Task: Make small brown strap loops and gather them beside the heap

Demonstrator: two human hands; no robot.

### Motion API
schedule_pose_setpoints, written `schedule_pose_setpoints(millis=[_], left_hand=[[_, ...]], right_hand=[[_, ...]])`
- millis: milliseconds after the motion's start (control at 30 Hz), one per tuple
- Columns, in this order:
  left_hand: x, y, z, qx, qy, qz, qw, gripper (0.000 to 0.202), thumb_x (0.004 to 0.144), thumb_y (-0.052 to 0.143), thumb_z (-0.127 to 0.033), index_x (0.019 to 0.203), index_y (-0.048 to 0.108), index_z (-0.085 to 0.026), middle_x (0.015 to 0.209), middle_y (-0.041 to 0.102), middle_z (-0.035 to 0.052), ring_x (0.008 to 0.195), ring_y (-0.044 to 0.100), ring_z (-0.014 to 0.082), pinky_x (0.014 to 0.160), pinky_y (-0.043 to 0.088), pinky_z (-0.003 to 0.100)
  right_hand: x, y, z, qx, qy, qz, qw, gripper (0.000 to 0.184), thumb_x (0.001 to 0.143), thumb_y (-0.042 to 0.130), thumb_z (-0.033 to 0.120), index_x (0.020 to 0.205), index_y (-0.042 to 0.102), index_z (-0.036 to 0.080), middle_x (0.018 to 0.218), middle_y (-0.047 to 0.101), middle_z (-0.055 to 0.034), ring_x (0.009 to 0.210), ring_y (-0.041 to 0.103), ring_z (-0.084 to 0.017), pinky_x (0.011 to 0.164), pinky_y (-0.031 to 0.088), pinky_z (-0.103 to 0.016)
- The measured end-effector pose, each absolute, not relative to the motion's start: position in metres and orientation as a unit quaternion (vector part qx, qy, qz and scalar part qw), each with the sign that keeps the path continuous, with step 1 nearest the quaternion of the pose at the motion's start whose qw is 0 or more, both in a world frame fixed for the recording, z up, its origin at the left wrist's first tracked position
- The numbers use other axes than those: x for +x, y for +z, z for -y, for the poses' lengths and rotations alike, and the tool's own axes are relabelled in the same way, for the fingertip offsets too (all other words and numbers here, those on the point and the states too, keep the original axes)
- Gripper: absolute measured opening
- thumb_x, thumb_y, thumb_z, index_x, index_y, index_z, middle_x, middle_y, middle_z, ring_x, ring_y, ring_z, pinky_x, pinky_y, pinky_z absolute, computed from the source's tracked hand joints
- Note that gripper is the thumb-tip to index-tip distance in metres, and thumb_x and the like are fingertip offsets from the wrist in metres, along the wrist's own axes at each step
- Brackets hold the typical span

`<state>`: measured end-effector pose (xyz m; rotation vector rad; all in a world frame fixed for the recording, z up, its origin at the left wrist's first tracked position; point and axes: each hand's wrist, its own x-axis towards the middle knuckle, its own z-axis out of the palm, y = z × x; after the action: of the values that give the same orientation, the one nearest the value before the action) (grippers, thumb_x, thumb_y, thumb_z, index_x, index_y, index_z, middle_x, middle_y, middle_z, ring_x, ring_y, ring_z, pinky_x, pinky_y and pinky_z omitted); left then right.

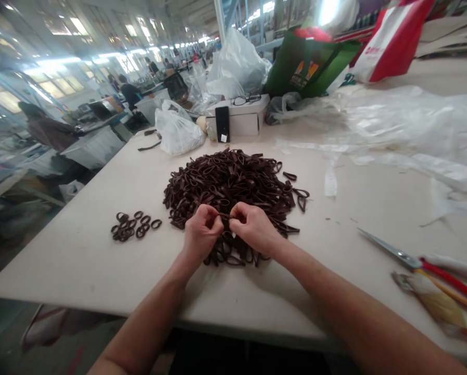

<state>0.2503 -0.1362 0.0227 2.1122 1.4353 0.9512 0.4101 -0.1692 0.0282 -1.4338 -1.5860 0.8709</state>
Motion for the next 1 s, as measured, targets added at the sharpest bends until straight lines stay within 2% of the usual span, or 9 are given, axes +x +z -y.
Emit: schedule_pose_setpoints(millis=[67, 133, 367, 500, 600, 667, 767, 900, 1000], left_hand=[[0.25, 0.023, 0.136, 0.758, 0.336, -0.518, 0.212, 0.001, 0.079, 0.054, -0.022, 0.079, 0.053, -0.022, 0.062, 0.056, -0.0059, 0.055, 0.053, 0.0095, 0.058, 0.041, 0.021], [0.246, 0.024, 0.135, 0.758, 0.331, -0.519, 0.214, 0.001, 0.079, 0.054, -0.022, 0.078, 0.053, -0.022, 0.062, 0.057, -0.0056, 0.055, 0.054, 0.0095, 0.058, 0.041, 0.02], [0.159, 0.031, 0.102, 0.626, 0.402, -0.655, 0.136, 0.008, 0.082, 0.052, -0.025, 0.09, 0.054, -0.021, 0.062, 0.061, -0.0059, 0.054, 0.063, 0.0111, 0.058, 0.046, 0.02], [0.082, 0.03, 0.08, 0.558, 0.323, -0.762, 0.059, 0.01, 0.084, 0.053, -0.023, 0.092, 0.058, -0.021, 0.065, 0.067, -0.0042, 0.058, 0.065, 0.0128, 0.063, 0.047, 0.022], [0.047, 0.029, 0.074, 0.543, 0.25, -0.801, 0.019, 0.01, 0.083, 0.058, -0.025, 0.091, 0.062, -0.021, 0.074, 0.071, 0.0006, 0.07, 0.067, 0.0167, 0.068, 0.047, 0.025], [0.042, 0.028, 0.075, 0.544, 0.241, -0.804, 0.009, 0.011, 0.082, 0.061, -0.027, 0.09, 0.064, -0.021, 0.079, 0.072, 0.0021, 0.076, 0.067, 0.0184, 0.071, 0.047, 0.027], [0.058, 0.025, 0.081, 0.601, 0.247, -0.76, 0.026, 0.012, 0.083, 0.061, -0.031, 0.089, 0.067, -0.022, 0.082, 0.071, 0.0008, 0.077, 0.066, 0.0162, 0.075, 0.047, 0.025], [0.097, 0.019, 0.089, 0.762, 0.191, -0.614, 0.071, 0.015, 0.082, 0.059, -0.019, 0.091, 0.072, -0.022, 0.091, 0.069, 0.0027, 0.078, 0.063, 0.0144, 0.079, 0.047, 0.025], [0.113, 0.017, 0.09, 0.793, 0.136, -0.59, 0.065, 0.025, 0.081, 0.056, -0.013, 0.098, 0.072, -0.023, 0.095, 0.068, 0.0039, 0.081, 0.062, 0.0162, 0.078, 0.046, 0.027]], right_hand=[[0.409, 0.026, 0.17, -0.541, 0.394, 0.619, 0.411, 0.012, 0.079, 0.051, 0.03, 0.07, 0.048, 0.022, 0.057, 0.046, 0.0059, 0.053, 0.043, -0.011, 0.05, 0.035, -0.024], [0.407, 0.022, 0.171, -0.529, 0.389, 0.632, 0.411, 0.013, 0.08, 0.052, 0.032, 0.072, 0.049, 0.022, 0.06, 0.048, 0.0054, 0.055, 0.045, -0.011, 0.051, 0.037, -0.024], [0.41, 0.006, 0.167, -0.549, 0.233, 0.717, 0.36, 0.013, 0.087, 0.053, 0.029, 0.093, 0.062, 0.021, 0.078, 0.067, -0.0009, 0.066, 0.059, -0.015, 0.065, 0.046, -0.028], [0.412, 0.002, 0.165, -0.533, 0.201, 0.742, 0.353, 0.014, 0.088, 0.051, 0.028, 0.089, 0.064, 0.022, 0.084, 0.071, -0.003, 0.072, 0.064, -0.017, 0.07, 0.049, -0.029], [0.412, 0.0, 0.164, -0.523, 0.187, 0.755, 0.348, 0.014, 0.088, 0.051, 0.027, 0.087, 0.065, 0.023, 0.084, 0.072, -0.0029, 0.073, 0.066, -0.018, 0.071, 0.05, -0.03], [0.413, -0.001, 0.164, -0.521, 0.182, 0.758, 0.348, 0.014, 0.088, 0.051, 0.028, 0.087, 0.064, 0.024, 0.083, 0.072, -0.0025, 0.072, 0.067, -0.018, 0.069, 0.051, -0.031], [0.413, -0.002, 0.162, -0.519, 0.184, 0.761, 0.344, 0.014, 0.089, 0.051, 0.03, 0.087, 0.064, 0.025, 0.083, 0.072, -0.002, 0.072, 0.067, -0.019, 0.068, 0.051, -0.032], [0.414, -0.004, 0.162, -0.513, 0.187, 0.763, 0.345, 0.015, 0.089, 0.051, 0.032, 0.089, 0.064, 0.025, 0.084, 0.072, -0.0021, 0.073, 0.068, -0.02, 0.069, 0.053, -0.033], [0.416, -0.006, 0.162, -0.505, 0.177, 0.767, 0.355, 0.015, 0.088, 0.052, 0.034, 0.089, 0.065, 0.026, 0.082, 0.072, -0.0017, 0.07, 0.069, -0.021, 0.067, 0.053, -0.034]])
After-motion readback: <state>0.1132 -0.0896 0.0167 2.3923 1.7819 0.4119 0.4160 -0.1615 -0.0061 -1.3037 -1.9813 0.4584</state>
